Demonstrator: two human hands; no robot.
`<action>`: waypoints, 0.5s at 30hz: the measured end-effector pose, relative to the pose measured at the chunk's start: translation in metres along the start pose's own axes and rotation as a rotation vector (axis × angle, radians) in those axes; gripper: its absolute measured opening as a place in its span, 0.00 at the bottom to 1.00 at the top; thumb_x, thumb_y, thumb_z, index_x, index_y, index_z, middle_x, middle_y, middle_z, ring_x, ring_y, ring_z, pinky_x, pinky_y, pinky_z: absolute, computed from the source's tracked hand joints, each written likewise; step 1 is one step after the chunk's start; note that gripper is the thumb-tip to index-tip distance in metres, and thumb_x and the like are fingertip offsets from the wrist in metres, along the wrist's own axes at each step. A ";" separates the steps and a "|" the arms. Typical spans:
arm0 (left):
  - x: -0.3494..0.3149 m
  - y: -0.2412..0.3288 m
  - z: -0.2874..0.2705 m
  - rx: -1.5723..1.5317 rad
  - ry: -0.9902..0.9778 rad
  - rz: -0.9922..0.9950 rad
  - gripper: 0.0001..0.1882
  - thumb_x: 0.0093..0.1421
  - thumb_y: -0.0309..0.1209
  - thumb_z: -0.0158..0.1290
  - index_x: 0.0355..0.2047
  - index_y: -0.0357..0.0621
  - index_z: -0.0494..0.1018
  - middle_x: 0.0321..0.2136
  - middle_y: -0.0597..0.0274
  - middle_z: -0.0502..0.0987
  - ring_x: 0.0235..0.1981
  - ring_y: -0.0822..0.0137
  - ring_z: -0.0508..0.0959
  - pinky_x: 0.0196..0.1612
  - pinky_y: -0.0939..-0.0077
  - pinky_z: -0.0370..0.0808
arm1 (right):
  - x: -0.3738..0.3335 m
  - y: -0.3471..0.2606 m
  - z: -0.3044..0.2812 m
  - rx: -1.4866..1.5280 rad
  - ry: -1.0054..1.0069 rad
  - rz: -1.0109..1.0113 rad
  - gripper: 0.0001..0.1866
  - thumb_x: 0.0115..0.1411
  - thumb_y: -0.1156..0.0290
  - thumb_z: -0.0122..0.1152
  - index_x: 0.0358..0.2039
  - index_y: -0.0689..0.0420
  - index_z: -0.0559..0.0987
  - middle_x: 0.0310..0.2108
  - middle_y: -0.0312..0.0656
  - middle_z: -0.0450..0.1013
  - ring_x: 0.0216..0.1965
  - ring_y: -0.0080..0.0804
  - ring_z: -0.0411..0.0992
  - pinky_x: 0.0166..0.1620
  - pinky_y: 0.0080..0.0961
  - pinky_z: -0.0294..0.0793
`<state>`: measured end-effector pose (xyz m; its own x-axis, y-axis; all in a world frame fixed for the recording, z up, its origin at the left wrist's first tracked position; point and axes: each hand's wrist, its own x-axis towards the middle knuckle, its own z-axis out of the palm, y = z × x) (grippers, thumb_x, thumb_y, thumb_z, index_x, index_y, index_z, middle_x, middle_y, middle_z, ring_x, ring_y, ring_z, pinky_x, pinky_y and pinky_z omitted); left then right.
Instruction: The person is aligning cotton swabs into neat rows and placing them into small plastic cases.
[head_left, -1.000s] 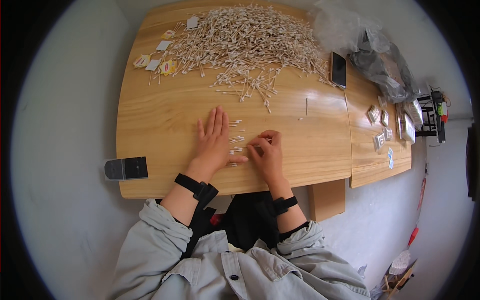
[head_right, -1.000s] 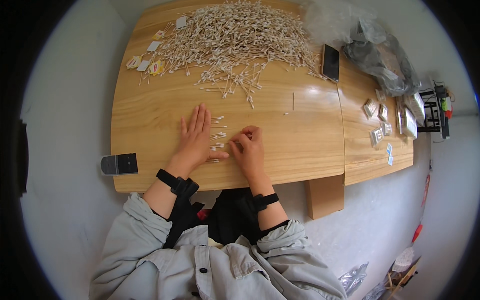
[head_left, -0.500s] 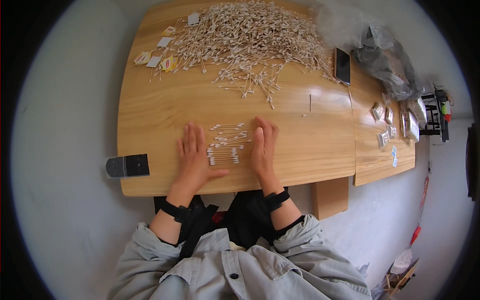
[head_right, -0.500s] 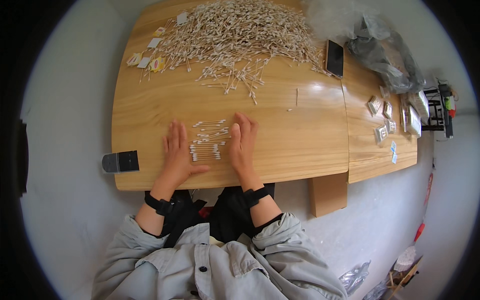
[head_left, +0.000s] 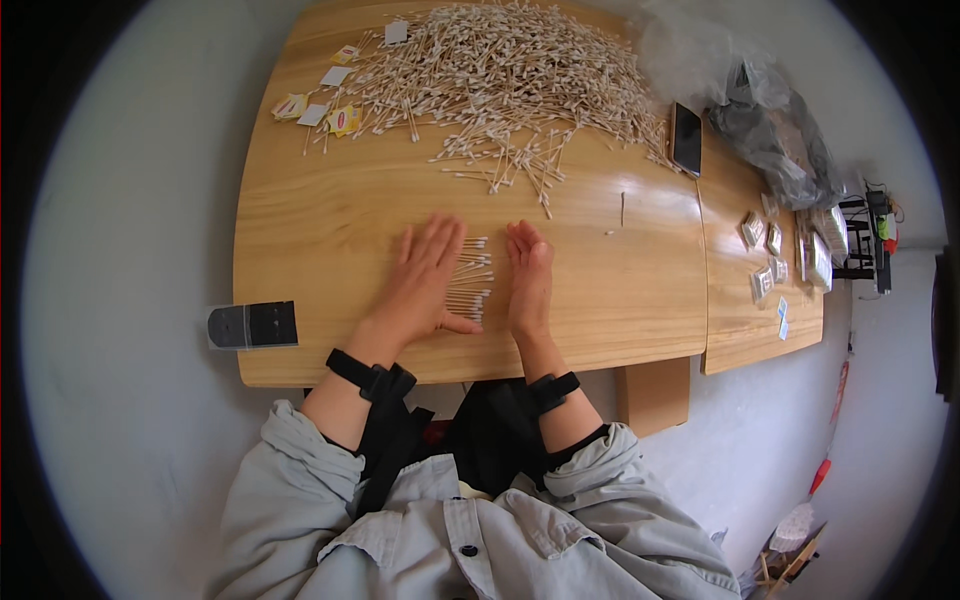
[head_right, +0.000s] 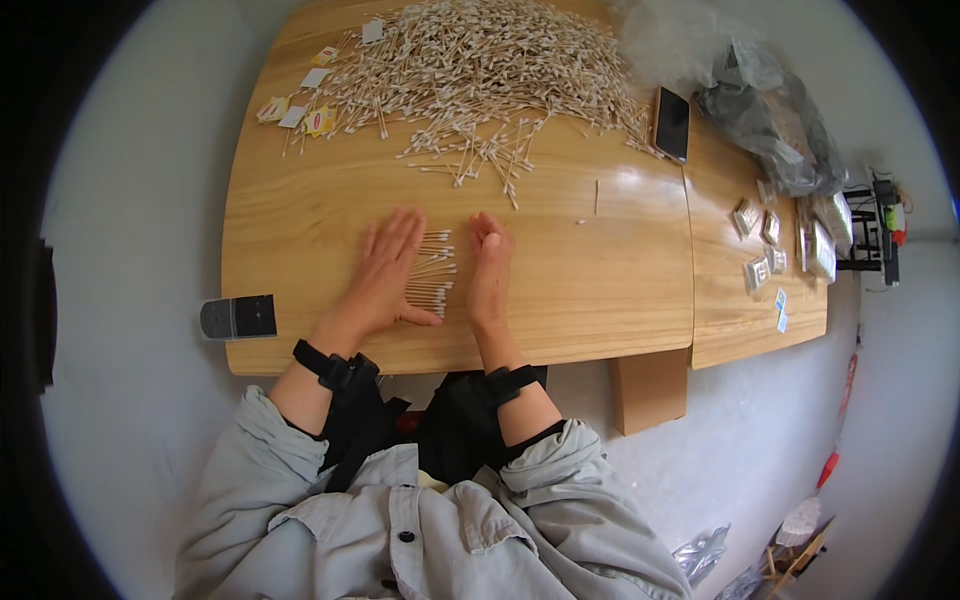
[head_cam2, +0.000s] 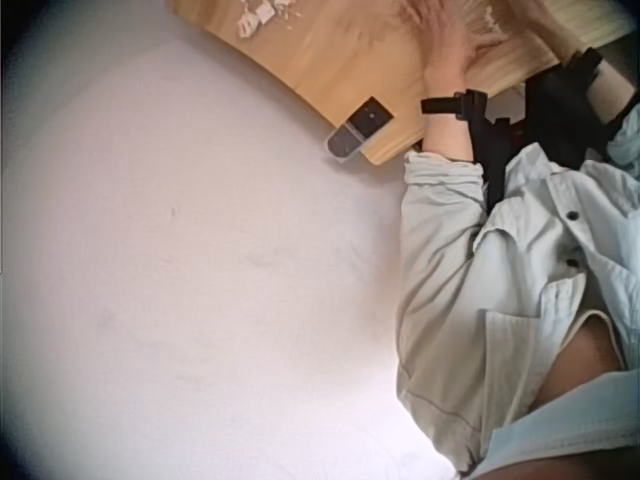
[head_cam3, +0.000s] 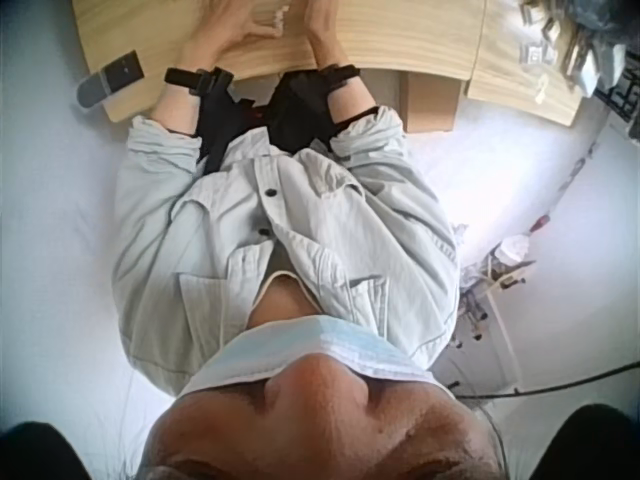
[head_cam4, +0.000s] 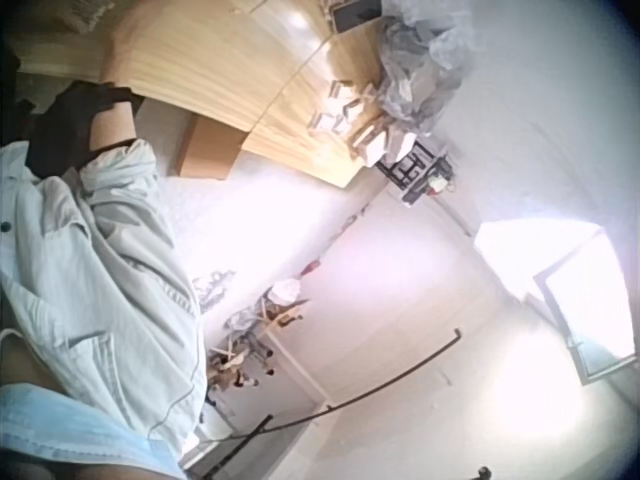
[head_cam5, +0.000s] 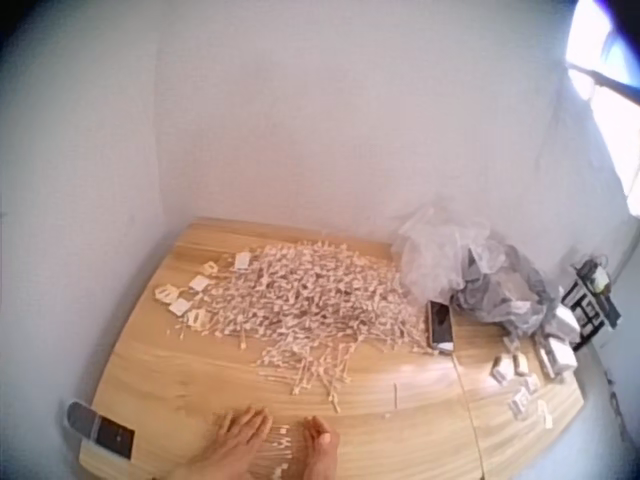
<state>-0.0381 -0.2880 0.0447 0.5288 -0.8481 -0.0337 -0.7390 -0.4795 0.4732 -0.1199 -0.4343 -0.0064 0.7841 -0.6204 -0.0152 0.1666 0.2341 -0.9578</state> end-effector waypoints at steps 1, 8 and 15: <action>-0.001 0.000 -0.001 0.002 0.001 -0.003 0.69 0.33 0.56 0.67 0.66 0.34 0.40 0.66 0.45 0.46 0.68 0.50 0.44 0.67 0.49 0.39 | 0.000 -0.001 0.001 0.004 -0.003 0.008 0.37 0.67 0.45 0.36 0.60 0.69 0.55 0.59 0.53 0.56 0.63 0.41 0.54 0.66 0.35 0.50; -0.039 0.011 0.000 -0.046 -0.050 -0.016 0.66 0.36 0.53 0.67 0.66 0.34 0.41 0.66 0.43 0.47 0.67 0.49 0.47 0.67 0.51 0.43 | -0.008 0.004 0.001 -0.047 0.016 -0.023 0.28 0.69 0.54 0.35 0.58 0.67 0.61 0.56 0.51 0.58 0.60 0.40 0.59 0.62 0.34 0.57; -0.034 0.019 0.026 0.069 0.110 -0.220 0.62 0.39 0.50 0.67 0.64 0.33 0.44 0.66 0.40 0.42 0.68 0.47 0.43 0.67 0.49 0.43 | -0.009 0.001 0.025 -0.239 -0.114 -0.038 0.29 0.69 0.52 0.35 0.58 0.65 0.61 0.56 0.50 0.59 0.60 0.40 0.59 0.63 0.34 0.55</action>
<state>-0.0809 -0.2744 0.0320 0.7193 -0.6940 -0.0316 -0.6260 -0.6671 0.4039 -0.1118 -0.4097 0.0003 0.8442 -0.5344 0.0419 0.0621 0.0199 -0.9979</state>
